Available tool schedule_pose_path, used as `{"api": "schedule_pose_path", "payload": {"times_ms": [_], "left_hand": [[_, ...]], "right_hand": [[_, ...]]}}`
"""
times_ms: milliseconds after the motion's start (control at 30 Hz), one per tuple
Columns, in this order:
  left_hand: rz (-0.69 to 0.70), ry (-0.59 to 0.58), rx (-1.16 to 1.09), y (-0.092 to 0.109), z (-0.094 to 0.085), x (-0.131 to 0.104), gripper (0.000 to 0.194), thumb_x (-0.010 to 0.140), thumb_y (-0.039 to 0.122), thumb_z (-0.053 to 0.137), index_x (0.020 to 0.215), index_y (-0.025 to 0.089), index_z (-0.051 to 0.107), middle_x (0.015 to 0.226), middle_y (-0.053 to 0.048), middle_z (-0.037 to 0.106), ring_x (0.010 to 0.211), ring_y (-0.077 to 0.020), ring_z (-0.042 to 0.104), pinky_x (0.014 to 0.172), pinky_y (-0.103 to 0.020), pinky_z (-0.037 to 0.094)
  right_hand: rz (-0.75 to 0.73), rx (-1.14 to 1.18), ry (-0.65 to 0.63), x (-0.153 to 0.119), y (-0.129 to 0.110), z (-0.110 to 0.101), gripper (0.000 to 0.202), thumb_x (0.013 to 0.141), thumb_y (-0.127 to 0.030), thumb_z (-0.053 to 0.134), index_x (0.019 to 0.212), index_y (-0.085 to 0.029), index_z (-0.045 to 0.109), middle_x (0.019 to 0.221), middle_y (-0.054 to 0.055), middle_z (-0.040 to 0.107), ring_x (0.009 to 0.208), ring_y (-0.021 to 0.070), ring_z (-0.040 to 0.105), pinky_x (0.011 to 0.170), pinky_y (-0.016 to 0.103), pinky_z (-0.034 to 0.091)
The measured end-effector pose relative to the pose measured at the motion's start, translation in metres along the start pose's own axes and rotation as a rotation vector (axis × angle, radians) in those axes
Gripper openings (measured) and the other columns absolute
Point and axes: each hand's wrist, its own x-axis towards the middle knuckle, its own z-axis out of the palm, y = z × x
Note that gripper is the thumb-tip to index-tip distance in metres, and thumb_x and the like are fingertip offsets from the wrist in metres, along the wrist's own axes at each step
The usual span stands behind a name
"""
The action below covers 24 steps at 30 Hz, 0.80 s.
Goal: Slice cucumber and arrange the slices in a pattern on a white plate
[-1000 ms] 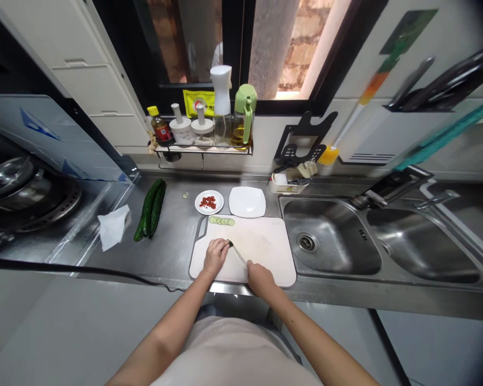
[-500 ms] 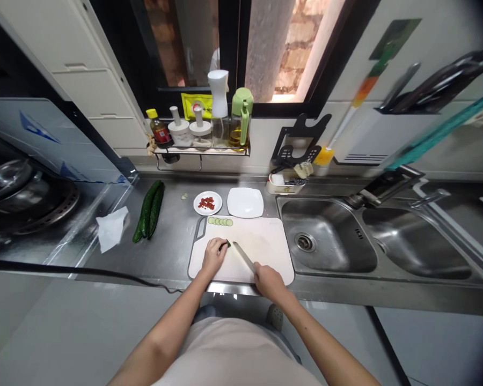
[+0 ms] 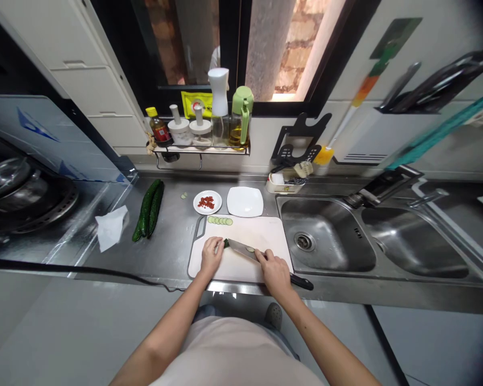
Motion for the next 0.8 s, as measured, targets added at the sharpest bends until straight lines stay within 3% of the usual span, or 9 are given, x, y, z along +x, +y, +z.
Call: {"api": "schedule_pose_path", "payload": {"times_ms": [133,233,300,400,567,667,800], "left_hand": [[-0.057,0.074,-0.002,0.009,-0.006,0.006,0.023,0.090,0.032,0.047,0.099,0.019,0.064,0.096,-0.008,0.064,0.087,-0.0177,0.059,0.076,-0.031,0.049],[-0.019,0.071,0.023,0.023,-0.012,0.015,0.023,0.089,0.032,0.048,0.102,0.020,0.064,0.099,-0.008,0.064,0.093,-0.0191,0.058,0.082,-0.034,0.048],[0.049,-0.006,0.056,0.035,-0.016,0.022,0.023,0.088,0.032,0.051,0.103,0.021,0.064,0.101,-0.007,0.064,0.098,-0.0201,0.056,0.089,-0.037,0.045],[0.160,-0.250,0.082,0.056,-0.019,0.032,0.025,0.087,0.034,0.054,0.105,0.022,0.066,0.105,-0.007,0.064,0.104,-0.0206,0.054,0.092,-0.037,0.043],[0.233,-0.614,0.145,0.080,-0.018,0.044,0.029,0.086,0.035,0.054,0.110,0.024,0.066,0.104,-0.005,0.065,0.101,-0.0205,0.054,0.091,-0.035,0.042],[0.249,-0.686,0.162,0.085,-0.016,0.045,0.023,0.084,0.032,0.057,0.102,0.023,0.068,0.097,-0.005,0.066,0.096,-0.0204,0.056,0.088,-0.034,0.042],[0.166,-0.611,0.046,0.081,-0.012,0.043,0.012,0.077,0.031,0.064,0.083,0.022,0.068,0.083,-0.005,0.066,0.084,-0.0193,0.058,0.077,-0.031,0.045]], "right_hand": [[-0.016,-0.020,0.116,0.000,0.002,0.005,0.039,0.092,-0.017,0.040,0.129,-0.028,0.050,0.104,0.007,0.057,0.076,0.0154,0.053,0.067,0.030,0.029],[-0.030,-0.026,0.198,0.002,0.003,0.008,0.034,0.093,-0.020,0.041,0.124,-0.026,0.054,0.104,0.007,0.058,0.075,0.0158,0.050,0.066,0.031,0.027],[-0.039,-0.028,0.239,0.003,0.003,0.009,0.032,0.093,-0.020,0.041,0.121,-0.026,0.056,0.103,0.007,0.058,0.074,0.0158,0.049,0.066,0.031,0.025],[-0.067,-0.027,0.282,0.005,0.001,0.008,0.029,0.094,-0.020,0.042,0.118,-0.024,0.058,0.100,0.006,0.059,0.073,0.0154,0.047,0.066,0.031,0.024],[-0.139,-0.018,0.315,0.003,0.000,0.003,0.028,0.093,-0.021,0.043,0.117,-0.023,0.058,0.100,0.006,0.059,0.073,0.0152,0.045,0.067,0.030,0.024],[-0.150,0.003,0.295,0.001,0.000,0.001,0.030,0.093,-0.021,0.043,0.119,-0.023,0.057,0.101,0.007,0.058,0.074,0.0154,0.045,0.067,0.030,0.024],[-0.140,0.043,0.212,-0.001,0.000,-0.002,0.032,0.093,-0.020,0.040,0.121,-0.024,0.056,0.103,0.008,0.058,0.077,0.0159,0.046,0.069,0.029,0.026]]}}
